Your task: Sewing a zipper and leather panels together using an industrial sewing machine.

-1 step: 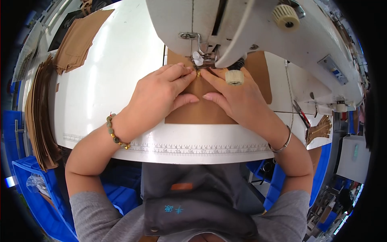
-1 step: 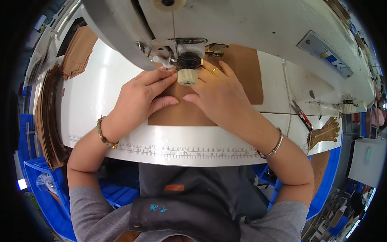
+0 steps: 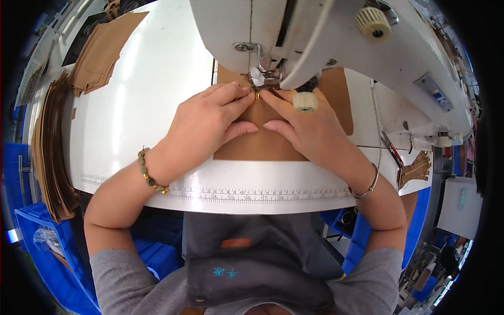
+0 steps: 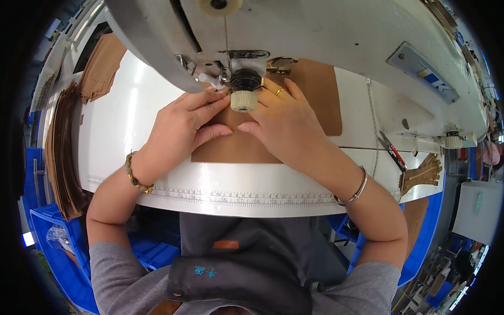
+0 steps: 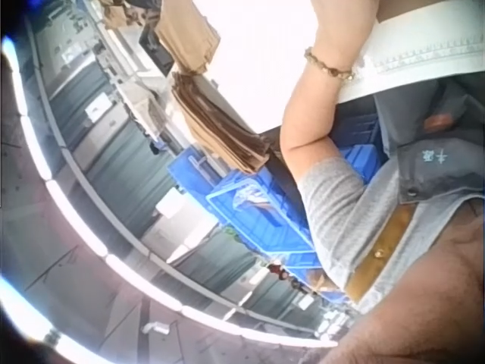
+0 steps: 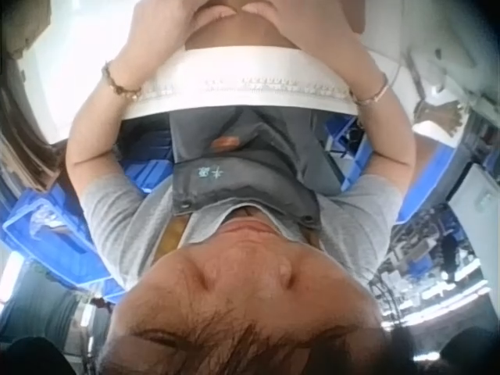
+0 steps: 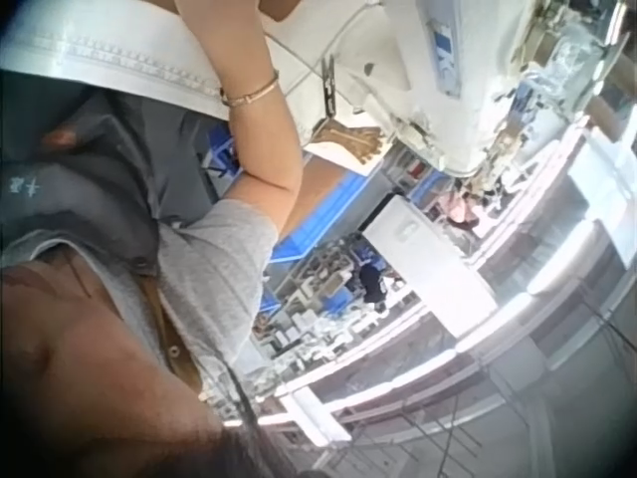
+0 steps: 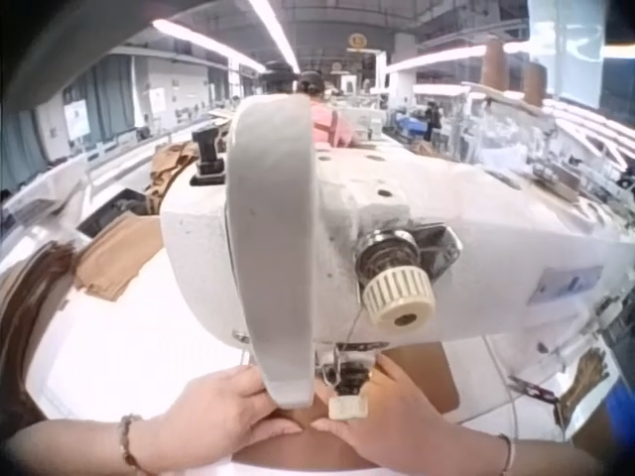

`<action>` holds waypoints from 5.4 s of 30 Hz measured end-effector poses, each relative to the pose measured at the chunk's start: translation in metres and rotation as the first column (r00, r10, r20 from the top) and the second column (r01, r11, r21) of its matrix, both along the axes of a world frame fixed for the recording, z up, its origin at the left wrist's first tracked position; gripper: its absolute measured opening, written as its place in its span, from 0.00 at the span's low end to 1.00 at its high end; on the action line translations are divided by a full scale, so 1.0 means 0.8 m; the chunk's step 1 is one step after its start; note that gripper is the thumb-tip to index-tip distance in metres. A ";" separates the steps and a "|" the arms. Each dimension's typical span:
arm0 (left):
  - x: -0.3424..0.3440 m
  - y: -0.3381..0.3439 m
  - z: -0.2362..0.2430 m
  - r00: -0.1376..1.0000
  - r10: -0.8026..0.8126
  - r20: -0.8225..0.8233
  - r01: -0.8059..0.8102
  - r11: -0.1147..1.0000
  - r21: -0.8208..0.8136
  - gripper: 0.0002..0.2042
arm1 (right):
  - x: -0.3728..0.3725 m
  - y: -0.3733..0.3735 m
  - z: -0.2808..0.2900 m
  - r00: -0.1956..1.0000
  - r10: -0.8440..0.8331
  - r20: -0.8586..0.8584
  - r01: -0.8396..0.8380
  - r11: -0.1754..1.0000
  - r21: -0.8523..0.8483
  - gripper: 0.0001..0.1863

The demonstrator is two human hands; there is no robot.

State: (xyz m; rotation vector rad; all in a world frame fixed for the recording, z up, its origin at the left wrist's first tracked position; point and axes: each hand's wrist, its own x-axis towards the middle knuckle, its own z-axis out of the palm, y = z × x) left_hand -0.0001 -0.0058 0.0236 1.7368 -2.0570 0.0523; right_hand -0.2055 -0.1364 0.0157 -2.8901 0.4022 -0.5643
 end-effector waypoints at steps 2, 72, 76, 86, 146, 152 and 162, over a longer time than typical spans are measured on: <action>0.000 -0.001 -0.002 1.000 0.006 0.000 -0.006 1.000 -0.019 0.24 | 0.001 -0.002 -0.001 1.000 0.012 0.013 -0.013 1.000 0.022 0.19; 0.003 -0.006 -0.001 0.994 0.000 0.111 0.015 0.991 -0.130 0.25 | -0.003 -0.017 0.017 0.973 -0.230 -0.029 0.227 0.969 -0.098 0.17; 0.004 -0.001 0.004 0.989 -0.004 0.145 0.026 0.989 -0.148 0.22 | -0.010 0.022 0.028 0.983 -0.175 -0.057 0.160 0.965 -0.207 0.18; -0.005 0.015 0.004 0.999 -0.025 0.031 0.026 0.999 -0.032 0.30 | -0.016 0.067 0.035 0.989 0.140 -0.036 -0.145 0.962 -0.230 0.17; -0.005 0.004 0.003 0.985 0.019 0.174 -0.010 0.998 -0.054 0.38 | -0.009 -0.038 0.047 0.854 -0.331 0.401 0.266 0.941 0.210 0.08; -0.008 0.006 0.005 0.983 0.017 0.181 -0.007 0.999 -0.052 0.38 | -0.010 -0.040 0.043 0.851 -0.319 0.416 0.218 0.937 0.274 0.07; -0.007 0.005 0.006 0.988 0.017 0.154 -0.008 0.998 -0.055 0.38 | -0.022 -0.035 0.062 0.935 -0.333 0.122 0.276 0.898 0.343 0.13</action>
